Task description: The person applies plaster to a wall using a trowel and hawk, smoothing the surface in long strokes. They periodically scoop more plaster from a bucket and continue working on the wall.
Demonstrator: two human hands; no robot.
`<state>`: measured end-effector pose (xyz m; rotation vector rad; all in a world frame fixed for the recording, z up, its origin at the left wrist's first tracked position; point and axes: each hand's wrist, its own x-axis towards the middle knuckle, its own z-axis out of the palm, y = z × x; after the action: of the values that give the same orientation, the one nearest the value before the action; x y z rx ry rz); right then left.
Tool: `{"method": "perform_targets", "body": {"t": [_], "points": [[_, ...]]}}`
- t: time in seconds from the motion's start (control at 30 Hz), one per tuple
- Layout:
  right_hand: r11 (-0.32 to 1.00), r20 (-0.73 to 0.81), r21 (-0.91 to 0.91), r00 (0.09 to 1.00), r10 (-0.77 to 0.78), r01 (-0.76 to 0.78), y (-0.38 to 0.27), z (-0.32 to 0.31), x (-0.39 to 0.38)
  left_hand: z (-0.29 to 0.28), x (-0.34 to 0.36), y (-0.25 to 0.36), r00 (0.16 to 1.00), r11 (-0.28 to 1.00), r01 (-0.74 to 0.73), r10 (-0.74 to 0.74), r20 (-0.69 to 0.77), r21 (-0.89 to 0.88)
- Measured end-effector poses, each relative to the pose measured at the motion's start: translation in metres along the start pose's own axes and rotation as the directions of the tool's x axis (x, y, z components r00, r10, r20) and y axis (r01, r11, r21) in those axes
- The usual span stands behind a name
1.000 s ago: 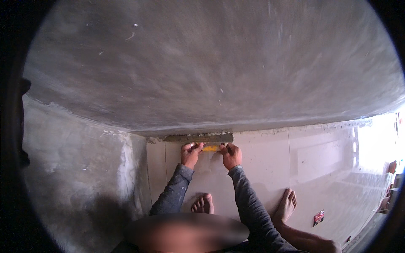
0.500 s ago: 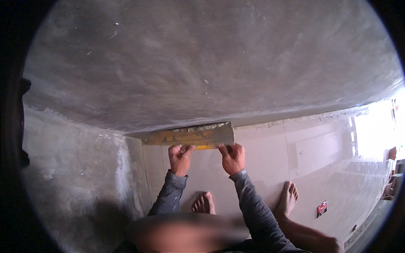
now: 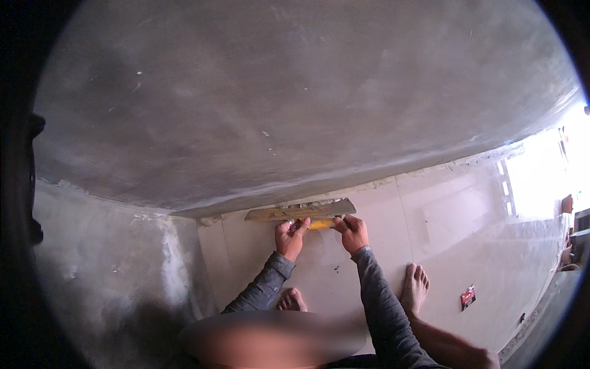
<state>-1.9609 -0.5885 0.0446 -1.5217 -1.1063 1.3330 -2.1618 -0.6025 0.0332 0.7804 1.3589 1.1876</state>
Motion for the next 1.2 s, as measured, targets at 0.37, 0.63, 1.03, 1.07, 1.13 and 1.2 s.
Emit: {"method": "perform_targets", "body": {"t": [0.37,0.63,1.03,1.07,1.13,1.2], "points": [[0.989,0.088,-0.132,0.994,0.072,-0.060,-0.035,-0.006,0.034,0.017,0.030,0.003,0.991,0.987,0.107,-0.115,-0.062,-0.120],[0.983,-0.016,-0.108,0.988,-0.152,0.149,-0.040,-0.015,-0.003,0.012,-0.007,0.020,0.986,0.985,-0.164,0.163,-0.026,-0.046],[0.997,0.077,-0.022,0.994,0.082,-0.080,-0.019,-0.012,0.030,0.017,0.031,-0.015,0.998,0.999,0.049,-0.048,-0.038,0.007],[0.997,0.087,-0.023,0.993,0.074,-0.072,-0.022,-0.012,0.032,0.018,0.032,-0.011,0.997,0.997,0.078,-0.078,-0.011,0.020],[0.998,0.105,-0.028,0.993,0.063,-0.060,-0.029,-0.012,0.035,0.021,0.034,-0.002,0.993,0.991,0.116,-0.118,-0.016,-0.073],[0.999,0.093,0.013,0.994,0.049,-0.050,-0.037,-0.012,0.034,0.024,0.032,0.010,0.992,0.986,0.123,-0.126,-0.017,-0.110]]}}
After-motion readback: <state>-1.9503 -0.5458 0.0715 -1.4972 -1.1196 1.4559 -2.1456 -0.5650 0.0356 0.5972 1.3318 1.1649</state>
